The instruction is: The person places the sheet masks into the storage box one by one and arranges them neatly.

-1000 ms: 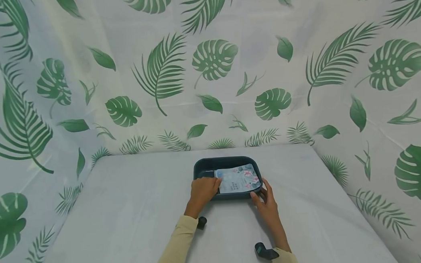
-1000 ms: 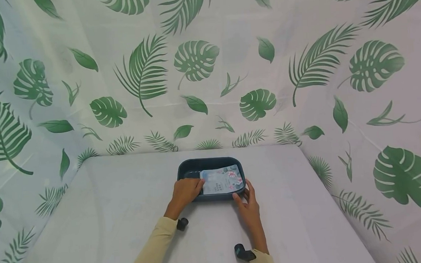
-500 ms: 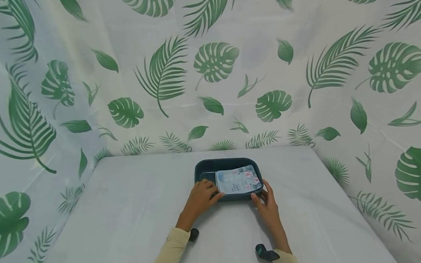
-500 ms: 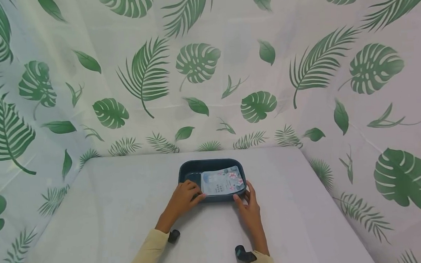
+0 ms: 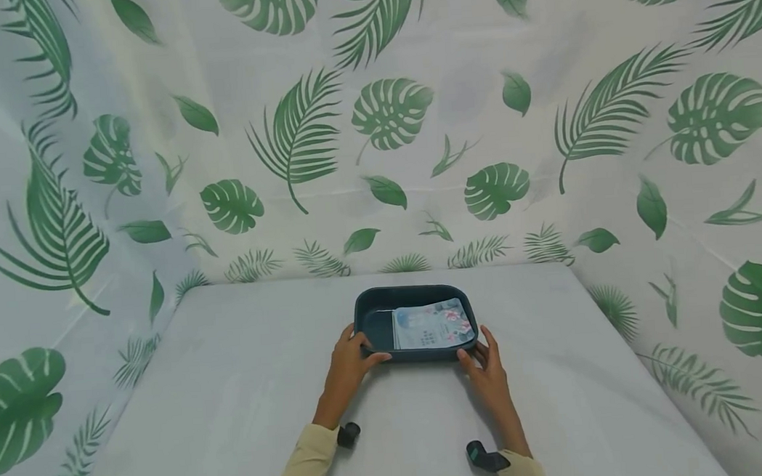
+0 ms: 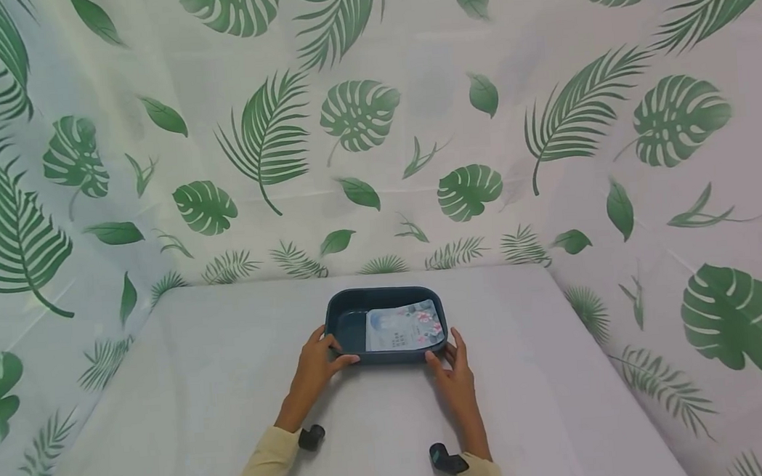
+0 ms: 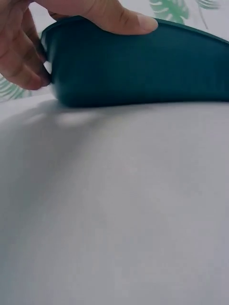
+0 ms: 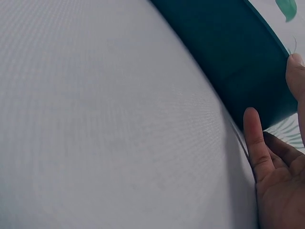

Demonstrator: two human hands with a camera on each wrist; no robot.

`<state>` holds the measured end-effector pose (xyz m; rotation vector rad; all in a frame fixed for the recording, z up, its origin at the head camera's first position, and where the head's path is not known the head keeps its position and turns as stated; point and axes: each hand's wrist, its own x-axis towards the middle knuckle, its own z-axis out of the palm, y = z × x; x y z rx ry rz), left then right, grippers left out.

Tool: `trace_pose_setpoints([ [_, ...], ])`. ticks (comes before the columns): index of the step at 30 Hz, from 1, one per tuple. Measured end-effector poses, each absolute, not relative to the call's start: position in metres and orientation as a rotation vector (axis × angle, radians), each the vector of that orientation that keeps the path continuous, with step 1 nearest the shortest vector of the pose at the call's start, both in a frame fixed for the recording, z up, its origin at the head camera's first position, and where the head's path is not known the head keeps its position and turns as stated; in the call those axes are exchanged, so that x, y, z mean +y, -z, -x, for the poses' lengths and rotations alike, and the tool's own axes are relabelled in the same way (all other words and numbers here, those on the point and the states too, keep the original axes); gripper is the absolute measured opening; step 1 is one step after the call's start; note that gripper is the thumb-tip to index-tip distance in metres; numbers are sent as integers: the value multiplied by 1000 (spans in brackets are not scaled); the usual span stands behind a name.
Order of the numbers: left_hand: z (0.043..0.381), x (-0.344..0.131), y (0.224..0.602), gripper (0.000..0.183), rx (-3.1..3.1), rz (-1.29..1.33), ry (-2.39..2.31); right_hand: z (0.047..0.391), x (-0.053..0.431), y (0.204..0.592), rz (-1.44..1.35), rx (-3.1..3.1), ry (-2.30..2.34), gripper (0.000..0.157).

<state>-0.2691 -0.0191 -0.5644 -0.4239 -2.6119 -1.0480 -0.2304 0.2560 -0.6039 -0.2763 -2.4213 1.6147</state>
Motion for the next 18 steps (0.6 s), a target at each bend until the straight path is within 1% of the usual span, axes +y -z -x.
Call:
trace_pose_setpoints([
  [11, 313, -39, 556, 38, -2626, 357, 1071, 232, 257, 597, 317, -2381, -1743, 85],
  [18, 330, -48, 555, 38, -2647, 321, 1081, 227, 260, 603, 321, -2406, -1698, 84],
])
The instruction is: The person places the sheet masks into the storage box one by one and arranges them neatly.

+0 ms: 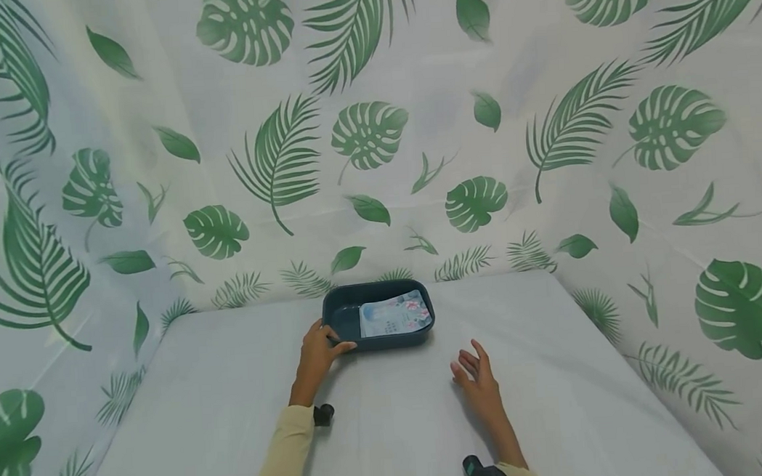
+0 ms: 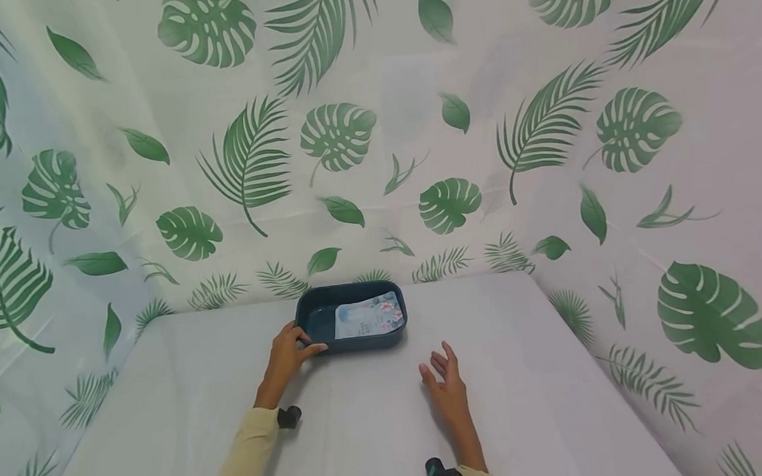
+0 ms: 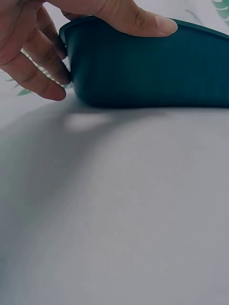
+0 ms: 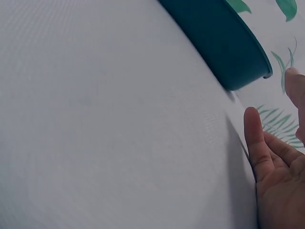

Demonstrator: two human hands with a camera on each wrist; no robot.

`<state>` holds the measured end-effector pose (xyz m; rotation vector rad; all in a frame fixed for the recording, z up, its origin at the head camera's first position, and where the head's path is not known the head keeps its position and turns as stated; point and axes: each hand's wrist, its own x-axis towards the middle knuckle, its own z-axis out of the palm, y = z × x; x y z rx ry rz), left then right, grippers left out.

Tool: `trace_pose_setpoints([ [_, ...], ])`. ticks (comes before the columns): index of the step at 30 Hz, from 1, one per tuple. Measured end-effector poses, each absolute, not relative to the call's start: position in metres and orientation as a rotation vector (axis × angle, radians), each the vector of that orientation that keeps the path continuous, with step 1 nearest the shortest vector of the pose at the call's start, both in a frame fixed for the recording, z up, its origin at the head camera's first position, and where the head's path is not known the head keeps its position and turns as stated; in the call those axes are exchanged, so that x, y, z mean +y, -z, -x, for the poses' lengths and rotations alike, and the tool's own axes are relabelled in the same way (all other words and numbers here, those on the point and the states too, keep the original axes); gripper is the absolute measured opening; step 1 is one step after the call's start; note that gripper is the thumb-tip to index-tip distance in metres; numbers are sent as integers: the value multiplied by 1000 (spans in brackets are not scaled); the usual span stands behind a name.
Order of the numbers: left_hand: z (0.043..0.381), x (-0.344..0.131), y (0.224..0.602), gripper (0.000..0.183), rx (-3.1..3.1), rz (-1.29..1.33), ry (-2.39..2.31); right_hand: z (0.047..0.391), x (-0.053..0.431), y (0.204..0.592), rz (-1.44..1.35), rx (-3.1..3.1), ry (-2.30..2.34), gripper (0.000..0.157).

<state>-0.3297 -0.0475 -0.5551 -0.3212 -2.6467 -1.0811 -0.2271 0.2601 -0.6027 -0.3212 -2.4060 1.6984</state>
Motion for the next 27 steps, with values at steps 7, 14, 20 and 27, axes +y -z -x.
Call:
trace_pose_setpoints([
  [7, 339, -59, 556, 40, -2646, 272, 1104, 230, 253, 607, 260, -2411, -1665, 74],
  [14, 348, -64, 552, 39, -2624, 225, 1151, 237, 249, 605, 262, -2437, -1606, 66],
  [20, 350, -65, 549, 40, -2678, 202, 1138, 239, 247, 607, 246, -2452, -1574, 61],
  [27, 324, -66, 553, 59, -2692, 311, 1187, 238, 249, 609, 217, -2467, -1514, 58],
])
